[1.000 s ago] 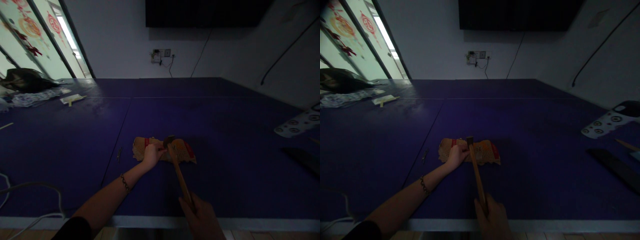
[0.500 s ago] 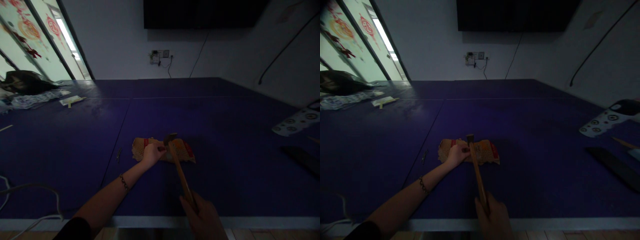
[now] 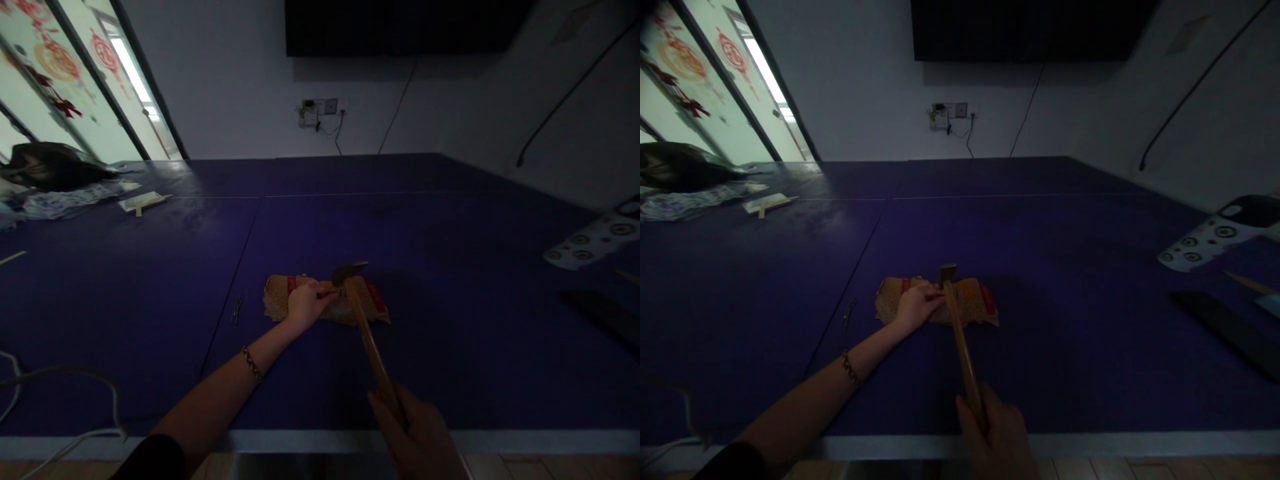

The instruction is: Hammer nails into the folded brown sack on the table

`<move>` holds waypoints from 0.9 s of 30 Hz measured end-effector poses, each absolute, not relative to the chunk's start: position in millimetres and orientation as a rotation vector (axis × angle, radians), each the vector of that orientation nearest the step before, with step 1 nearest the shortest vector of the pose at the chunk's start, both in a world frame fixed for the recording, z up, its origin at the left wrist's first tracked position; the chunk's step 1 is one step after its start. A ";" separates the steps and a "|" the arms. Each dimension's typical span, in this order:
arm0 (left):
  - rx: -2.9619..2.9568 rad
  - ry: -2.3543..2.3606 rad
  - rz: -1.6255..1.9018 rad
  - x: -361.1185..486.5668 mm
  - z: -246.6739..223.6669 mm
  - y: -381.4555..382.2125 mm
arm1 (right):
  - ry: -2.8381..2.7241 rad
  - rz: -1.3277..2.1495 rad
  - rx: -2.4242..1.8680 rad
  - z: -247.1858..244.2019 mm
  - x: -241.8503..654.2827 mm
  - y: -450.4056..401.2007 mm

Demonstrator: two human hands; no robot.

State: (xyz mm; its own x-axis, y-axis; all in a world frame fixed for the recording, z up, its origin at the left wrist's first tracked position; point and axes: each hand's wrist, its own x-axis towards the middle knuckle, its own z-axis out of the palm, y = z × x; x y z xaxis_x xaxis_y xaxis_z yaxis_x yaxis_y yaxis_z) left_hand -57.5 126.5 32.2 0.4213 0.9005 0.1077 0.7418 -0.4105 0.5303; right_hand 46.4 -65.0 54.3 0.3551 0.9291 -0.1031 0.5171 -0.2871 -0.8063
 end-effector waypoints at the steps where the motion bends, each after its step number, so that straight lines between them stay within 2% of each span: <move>1: 2.284 1.431 0.508 -57.2 33.4 125.3 | -1.274 0.751 -1.925 53.8 45.8 -64.0; 14: 2.284 1.515 0.449 -55.4 33.6 122.3 | -1.331 0.622 -1.996 31.6 45.3 -64.0; 27: 2.288 1.505 0.433 -55.6 33.9 123.0 | -1.505 0.529 -2.023 34.2 43.3 -62.1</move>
